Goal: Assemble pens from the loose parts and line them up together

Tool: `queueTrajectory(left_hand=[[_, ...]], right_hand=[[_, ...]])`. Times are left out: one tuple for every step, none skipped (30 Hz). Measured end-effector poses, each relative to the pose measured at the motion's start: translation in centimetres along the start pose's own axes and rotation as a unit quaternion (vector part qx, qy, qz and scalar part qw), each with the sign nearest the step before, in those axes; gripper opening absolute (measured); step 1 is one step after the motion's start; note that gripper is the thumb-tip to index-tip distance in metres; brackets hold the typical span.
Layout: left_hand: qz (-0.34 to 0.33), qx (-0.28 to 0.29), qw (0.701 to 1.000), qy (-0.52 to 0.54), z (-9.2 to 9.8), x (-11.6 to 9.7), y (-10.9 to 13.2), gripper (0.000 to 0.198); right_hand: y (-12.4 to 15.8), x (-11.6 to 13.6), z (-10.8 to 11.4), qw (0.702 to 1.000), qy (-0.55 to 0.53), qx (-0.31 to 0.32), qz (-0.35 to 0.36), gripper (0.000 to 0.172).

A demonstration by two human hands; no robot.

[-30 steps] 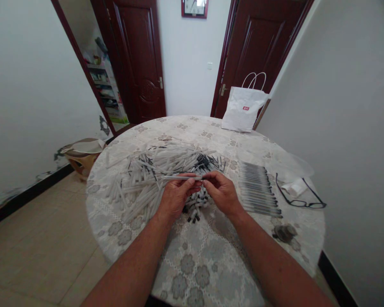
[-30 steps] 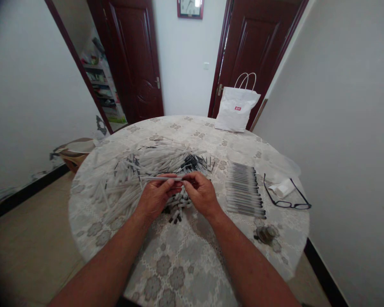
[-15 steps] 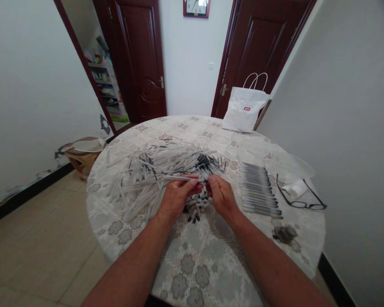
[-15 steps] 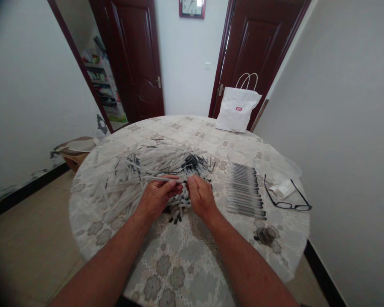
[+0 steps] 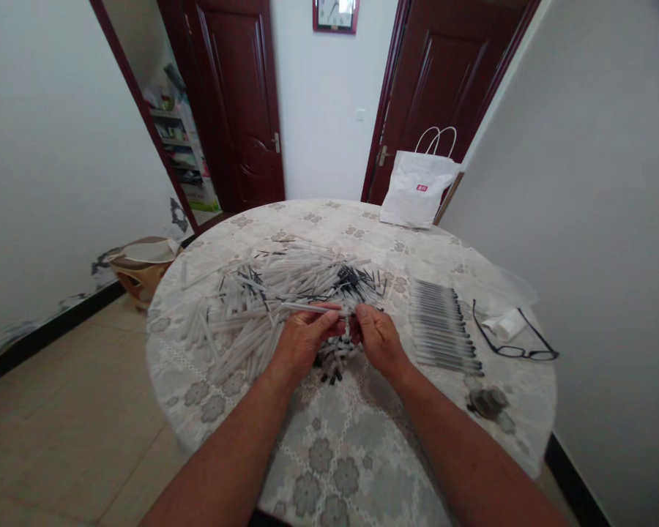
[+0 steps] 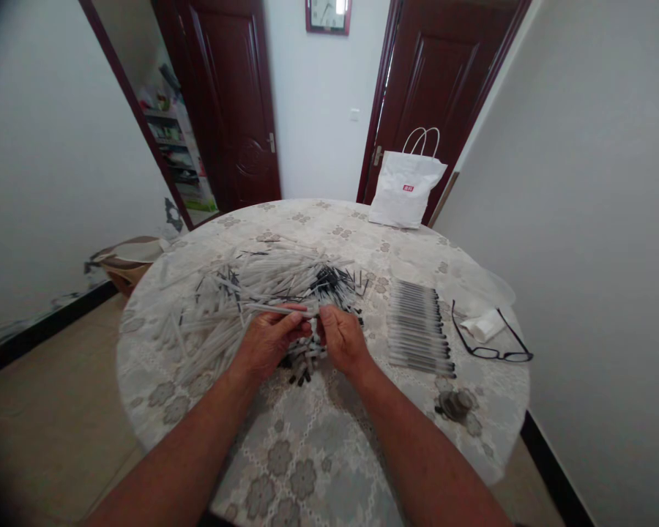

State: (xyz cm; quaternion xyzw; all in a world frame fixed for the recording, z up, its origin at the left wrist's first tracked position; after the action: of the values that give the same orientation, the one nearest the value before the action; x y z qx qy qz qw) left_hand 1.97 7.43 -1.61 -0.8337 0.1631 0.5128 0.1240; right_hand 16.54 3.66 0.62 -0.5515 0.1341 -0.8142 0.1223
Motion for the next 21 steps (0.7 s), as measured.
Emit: queueTrajectory(left_hand=[[-0.002,-0.005,1.000,0.002,0.1,0.0,0.0,0.035],[-0.004,-0.008,1.000,0.006,0.2,0.0,0.0,0.035],[-0.006,-0.011,1.000,0.009,0.2,0.0,0.0,0.035],[-0.008,-0.012,1.000,0.011,0.2,0.0,0.0,0.034],[-0.010,-0.012,1.000,0.010,0.2,0.0,0.0,0.034],[-0.008,-0.010,1.000,0.008,0.2,0.0,0.0,0.033],[-0.006,-0.007,1.000,0.004,0.2,0.0,0.0,0.033],[-0.003,-0.004,1.000,0.000,0.1,0.0,0.0,0.033],[0.000,-0.002,1.000,-0.003,0.1,0.1,0.0,0.034],[0.002,0.000,1.000,-0.005,0.0,0.1,0.0,0.034],[0.002,-0.001,1.000,-0.006,0.0,0.1,0.0,0.035],[0.001,-0.004,1.000,-0.005,0.1,0.1,0.0,0.035],[-0.002,-0.010,1.000,-0.001,0.2,0.0,0.0,0.035],[-0.004,-0.017,1.000,0.004,0.3,0.0,0.0,0.036],[-0.005,-0.025,1.000,0.010,0.4,-0.1,0.0,0.036],[-0.007,-0.030,0.999,0.015,0.5,-0.2,0.0,0.036],[-0.008,-0.033,0.999,0.019,0.5,-0.2,0.0,0.035],[-0.008,-0.033,0.999,0.020,0.5,-0.3,0.0,0.035],[-0.007,-0.032,0.999,0.019,0.4,-0.2,0.0,0.035],[-0.005,-0.029,0.999,0.017,0.4,-0.2,0.1,0.035],[-0.003,-0.026,1.000,0.014,0.3,-0.2,0.1,0.035]], right_hand=[[0.1,0.0,0.1,1.000,-0.004,-0.011,0.002,0.041],[0.1,0.2,0.3,1.000,-0.001,-0.023,0.008,0.033],[0.1,0.4,0.5,0.999,0.006,-0.032,0.015,0.025],[0.2,0.6,0.6,0.999,0.019,-0.038,0.023,0.021],[0.1,0.9,0.6,0.998,0.036,-0.040,0.029,0.020],[0.1,1.1,0.5,0.997,0.054,-0.037,0.033,0.019],[0.0,1.1,0.4,0.997,0.069,-0.030,0.034,0.021],[0.0,1.1,0.3,0.996,0.076,-0.020,0.030,0.027],[-0.1,0.9,0.1,0.997,0.076,-0.009,0.023,0.034],[-0.1,0.6,0.0,0.998,0.067,-0.002,0.014,0.040],[-0.1,0.3,-0.1,0.999,0.051,0.002,0.004,0.044],[-0.1,0.0,-0.1,0.999,0.032,0.000,-0.004,0.047],[0.0,-0.2,-0.1,1.000,0.015,-0.008,-0.009,0.046],[0.0,-0.3,0.1,1.000,0.002,-0.019,-0.008,0.044],[0.1,-0.2,0.3,1.000,-0.004,-0.030,-0.003,0.038],[0.1,-0.1,0.4,0.999,-0.004,-0.038,0.004,0.031],[0.1,0.2,0.5,0.999,0.006,-0.043,0.012,0.025],[0.1,0.4,0.6,0.999,0.022,-0.043,0.018,0.022],[0.1,0.7,0.6,0.998,0.043,-0.040,0.023,0.020],[0.1,0.9,0.5,0.997,0.063,-0.034,0.028,0.018],[0.1,1.1,0.4,0.996,0.077,-0.028,0.030,0.020]])
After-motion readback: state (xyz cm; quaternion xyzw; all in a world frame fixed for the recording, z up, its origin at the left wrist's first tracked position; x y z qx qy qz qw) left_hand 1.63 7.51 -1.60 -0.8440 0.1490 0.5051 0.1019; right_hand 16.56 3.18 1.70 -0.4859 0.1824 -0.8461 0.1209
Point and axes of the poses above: each hand's wrist, its own y-axis away from the middle knuckle, its own z-axis out of the back of the hand, x = y × z, the point moved 7 cm from there along -y, towards the middle knuckle, and after that the axes turned 5 degrees about x, right-handed, at the moved point
